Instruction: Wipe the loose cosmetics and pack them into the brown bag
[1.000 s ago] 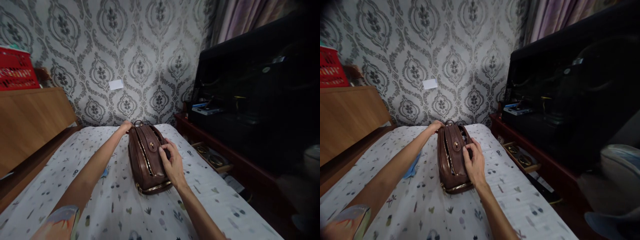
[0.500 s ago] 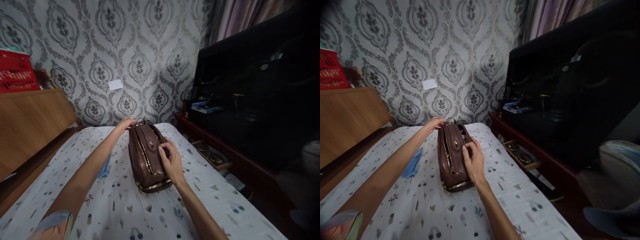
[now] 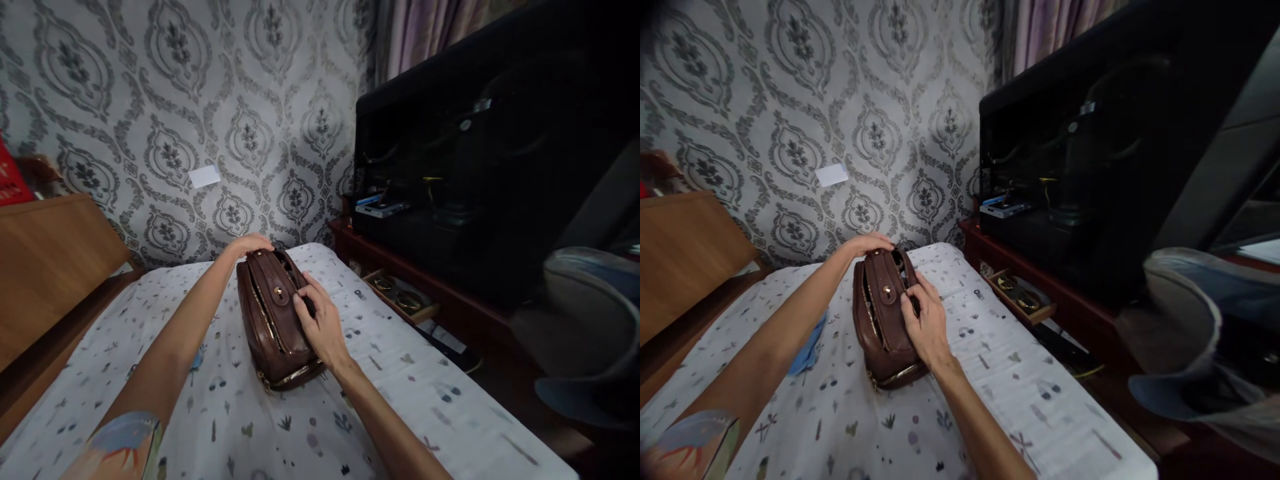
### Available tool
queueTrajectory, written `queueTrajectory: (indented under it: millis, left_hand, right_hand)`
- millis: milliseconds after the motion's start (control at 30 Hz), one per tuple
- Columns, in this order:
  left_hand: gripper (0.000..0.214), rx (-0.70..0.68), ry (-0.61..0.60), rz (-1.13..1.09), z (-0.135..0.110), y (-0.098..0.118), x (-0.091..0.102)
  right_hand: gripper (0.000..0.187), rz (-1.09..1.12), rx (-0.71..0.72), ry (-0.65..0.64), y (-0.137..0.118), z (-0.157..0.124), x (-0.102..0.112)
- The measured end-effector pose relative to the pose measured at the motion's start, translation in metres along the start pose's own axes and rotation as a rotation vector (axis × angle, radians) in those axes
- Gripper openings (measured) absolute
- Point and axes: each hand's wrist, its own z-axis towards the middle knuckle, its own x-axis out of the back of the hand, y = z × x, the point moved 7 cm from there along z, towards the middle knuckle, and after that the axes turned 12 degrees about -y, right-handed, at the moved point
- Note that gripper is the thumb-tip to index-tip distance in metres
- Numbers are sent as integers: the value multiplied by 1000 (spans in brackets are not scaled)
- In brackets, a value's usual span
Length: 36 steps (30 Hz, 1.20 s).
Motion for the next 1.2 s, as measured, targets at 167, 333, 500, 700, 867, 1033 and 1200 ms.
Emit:
queueTrajectory:
  millis: [167,333,500,700,867,1033,1200]
  left_hand:
    - [35,-26,97,19,3,1,-3]
    - [36,-77,215,12,-3,3,0]
    - [36,-150,305,-33,-19,5,2]
    - [34,-301,371,-88,-39,13,-1]
    - [29,-406,376,-53,-53,20,-6]
    - [27,-393,353,6,-58,14,1]
    - [30,-277,367,81,-61,-8,17]
  right_hand:
    - [22,-8,26,-8,-3,0,1]
    - [22,-15,60,-12,-8,0,4]
    - [22,-50,127,-13,-12,0,5]
    - [35,-69,128,-35,-11,0,3]
    - [43,-82,129,-68,-8,1,0]
    - [42,-90,127,-60,-6,0,0]
    - [41,-138,137,-26,-8,-4,-1]
